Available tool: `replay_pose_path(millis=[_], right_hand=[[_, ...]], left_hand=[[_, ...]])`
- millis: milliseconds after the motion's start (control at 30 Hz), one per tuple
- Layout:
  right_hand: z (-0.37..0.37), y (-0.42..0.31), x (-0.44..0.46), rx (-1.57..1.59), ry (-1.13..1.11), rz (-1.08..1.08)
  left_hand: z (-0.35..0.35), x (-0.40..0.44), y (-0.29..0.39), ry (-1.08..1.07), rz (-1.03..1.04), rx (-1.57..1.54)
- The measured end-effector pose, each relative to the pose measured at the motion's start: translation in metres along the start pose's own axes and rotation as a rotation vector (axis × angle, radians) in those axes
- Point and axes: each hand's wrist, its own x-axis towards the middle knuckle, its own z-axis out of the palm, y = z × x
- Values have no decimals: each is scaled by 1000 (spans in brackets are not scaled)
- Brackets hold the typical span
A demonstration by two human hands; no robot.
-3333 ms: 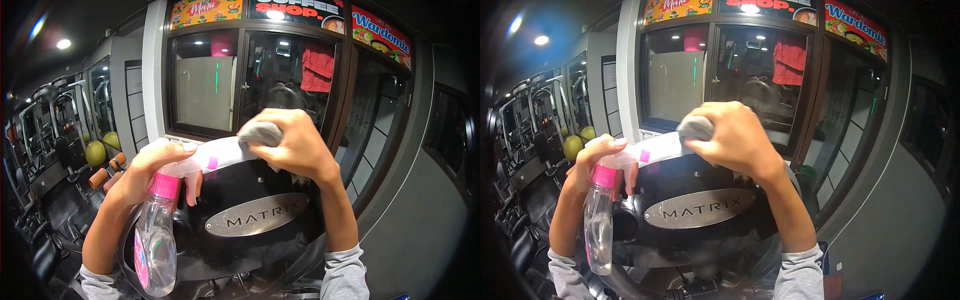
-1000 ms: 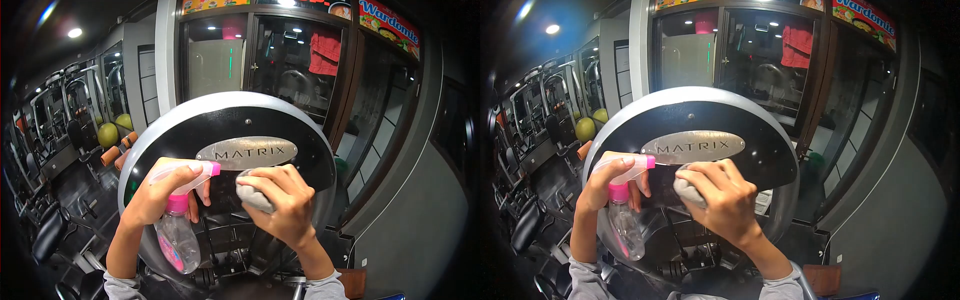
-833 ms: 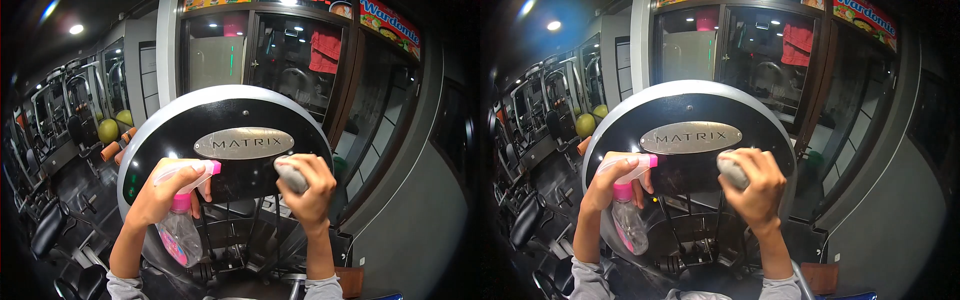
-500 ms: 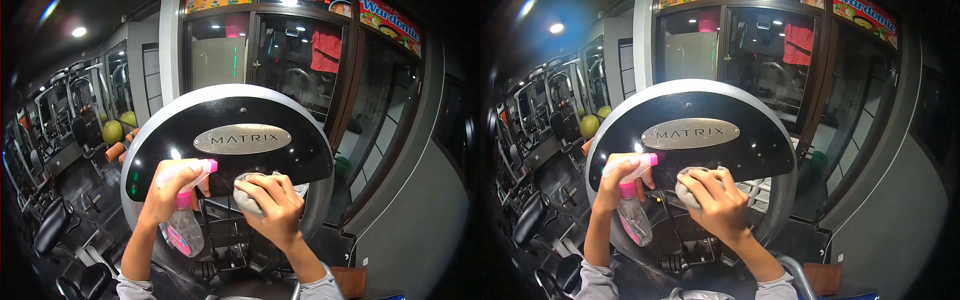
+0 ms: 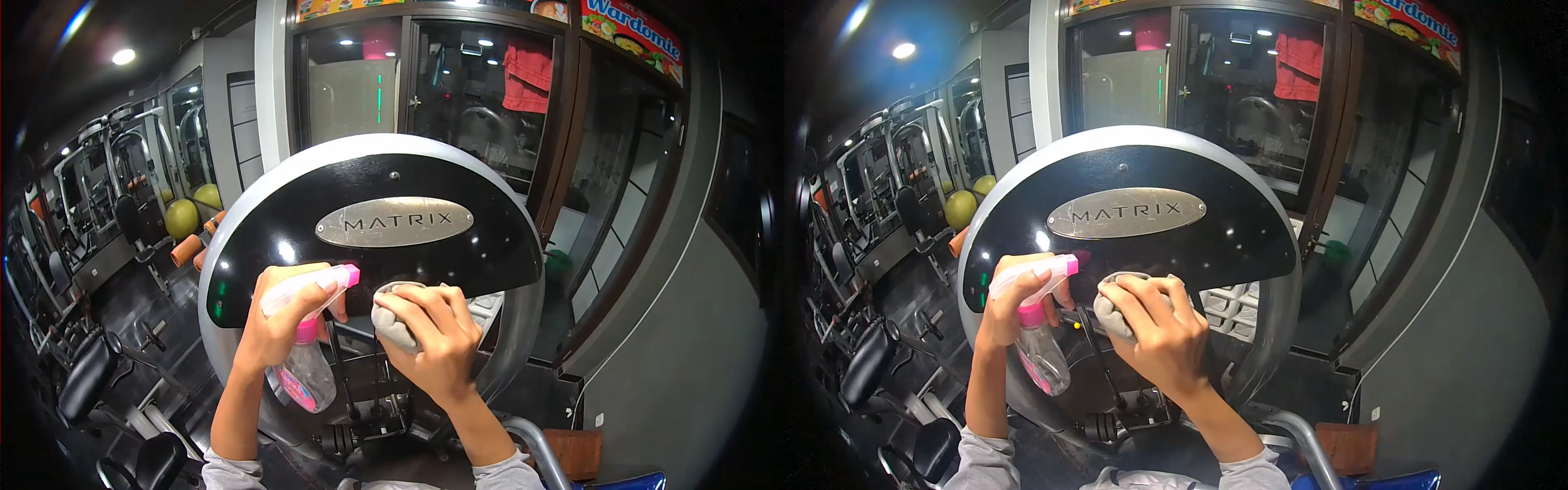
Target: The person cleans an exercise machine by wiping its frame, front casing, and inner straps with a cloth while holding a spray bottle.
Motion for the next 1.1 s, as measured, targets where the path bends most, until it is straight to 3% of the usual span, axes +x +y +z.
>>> replay_pose_path(millis=[100, 333, 567, 833, 1100], right_hand=[[-2, 8, -7, 29, 56, -31], [-33, 48, -16, 27, 193, 263], [-53, 40, -42, 130, 221, 346], [-37, 34, -52, 203, 181, 333], [-34, 45, -49, 181, 185, 283]], left_hand=[[-1, 0, -1, 4, 26, 5], [9, 1, 9, 56, 41, 77], [40, 11, 13, -8, 25, 122], [57, 16, 18, -4, 101, 323], [44, 20, 21, 44, 137, 94]])
